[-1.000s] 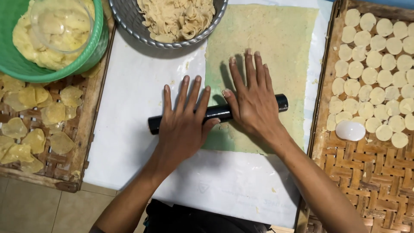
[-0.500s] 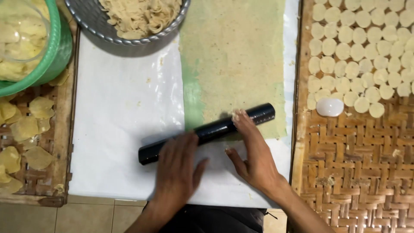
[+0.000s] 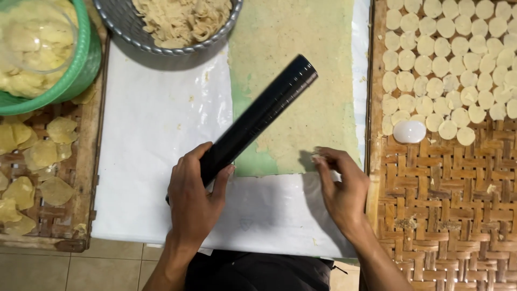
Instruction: Rolling out dough flat and cutting it into small circular snack shapes.
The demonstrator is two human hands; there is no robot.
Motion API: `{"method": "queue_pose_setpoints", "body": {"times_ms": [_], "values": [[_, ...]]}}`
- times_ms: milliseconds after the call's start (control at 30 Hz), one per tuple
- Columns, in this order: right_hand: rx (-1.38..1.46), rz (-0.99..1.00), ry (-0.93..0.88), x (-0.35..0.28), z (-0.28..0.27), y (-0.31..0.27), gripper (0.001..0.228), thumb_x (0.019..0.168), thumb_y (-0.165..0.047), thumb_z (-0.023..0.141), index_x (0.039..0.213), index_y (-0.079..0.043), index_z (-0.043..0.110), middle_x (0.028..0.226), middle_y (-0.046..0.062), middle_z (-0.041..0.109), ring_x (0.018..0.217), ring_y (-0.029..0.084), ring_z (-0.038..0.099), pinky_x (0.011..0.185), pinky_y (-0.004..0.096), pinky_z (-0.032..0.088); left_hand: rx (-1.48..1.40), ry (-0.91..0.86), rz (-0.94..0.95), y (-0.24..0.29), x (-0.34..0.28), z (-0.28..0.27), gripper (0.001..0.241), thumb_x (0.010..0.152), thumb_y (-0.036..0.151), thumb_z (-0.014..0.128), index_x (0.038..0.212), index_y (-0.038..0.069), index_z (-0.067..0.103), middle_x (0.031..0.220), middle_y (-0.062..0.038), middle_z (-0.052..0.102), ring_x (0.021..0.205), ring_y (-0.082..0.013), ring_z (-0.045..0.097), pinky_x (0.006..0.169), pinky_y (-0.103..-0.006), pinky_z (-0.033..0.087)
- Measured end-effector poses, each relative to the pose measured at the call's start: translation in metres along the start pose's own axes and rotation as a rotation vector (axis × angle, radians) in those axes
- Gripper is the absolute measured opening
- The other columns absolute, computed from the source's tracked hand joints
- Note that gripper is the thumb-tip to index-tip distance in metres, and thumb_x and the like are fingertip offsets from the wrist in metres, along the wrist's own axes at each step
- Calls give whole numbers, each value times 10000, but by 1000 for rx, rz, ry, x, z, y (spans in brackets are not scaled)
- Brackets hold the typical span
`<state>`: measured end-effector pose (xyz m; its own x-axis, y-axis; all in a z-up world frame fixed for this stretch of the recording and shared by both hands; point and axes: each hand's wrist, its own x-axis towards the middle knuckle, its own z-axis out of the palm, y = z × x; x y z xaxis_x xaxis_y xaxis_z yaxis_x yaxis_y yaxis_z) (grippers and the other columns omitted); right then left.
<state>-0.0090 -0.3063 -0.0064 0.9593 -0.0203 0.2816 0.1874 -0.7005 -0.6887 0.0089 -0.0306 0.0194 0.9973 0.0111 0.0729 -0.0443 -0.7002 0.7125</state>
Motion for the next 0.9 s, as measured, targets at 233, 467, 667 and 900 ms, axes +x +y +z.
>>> {"method": "queue_pose_setpoints", "body": {"times_ms": [233,467,667,900], "values": [[112,-38,-184,46,42,-42,184,916,-155,769,1037,-35,698,886,82,767,692,144,727,607,256,608,-46,-19,-172,-13,-7,-10,484,945,380,668,1322,93,569,1185,-69,687,1069,-299,624,879,-433,504],[-106,-187,-310,49,55,-39,328,1000,-45,641,1325,-8,663,1025,140,624,873,299,608,672,384,498,-52,21,-84,-25,-9,-13,496,959,365,669,1329,59,544,1201,-124,683,1076,-316,643,919,-436,512],[-69,-117,-282,51,57,-39,181,1000,-66,647,1165,5,667,970,144,707,831,272,677,678,371,546,-47,25,5,-26,-2,-12,459,958,317,684,1301,37,564,1182,-121,694,1060,-314,652,929,-430,509],[-377,-222,-317,35,64,-29,214,991,-120,659,1153,15,697,1037,173,654,862,293,585,609,387,548,-15,-24,-31,-24,2,-7,477,950,345,672,1324,67,568,1236,-95,694,1112,-318,640,943,-455,497]]}}
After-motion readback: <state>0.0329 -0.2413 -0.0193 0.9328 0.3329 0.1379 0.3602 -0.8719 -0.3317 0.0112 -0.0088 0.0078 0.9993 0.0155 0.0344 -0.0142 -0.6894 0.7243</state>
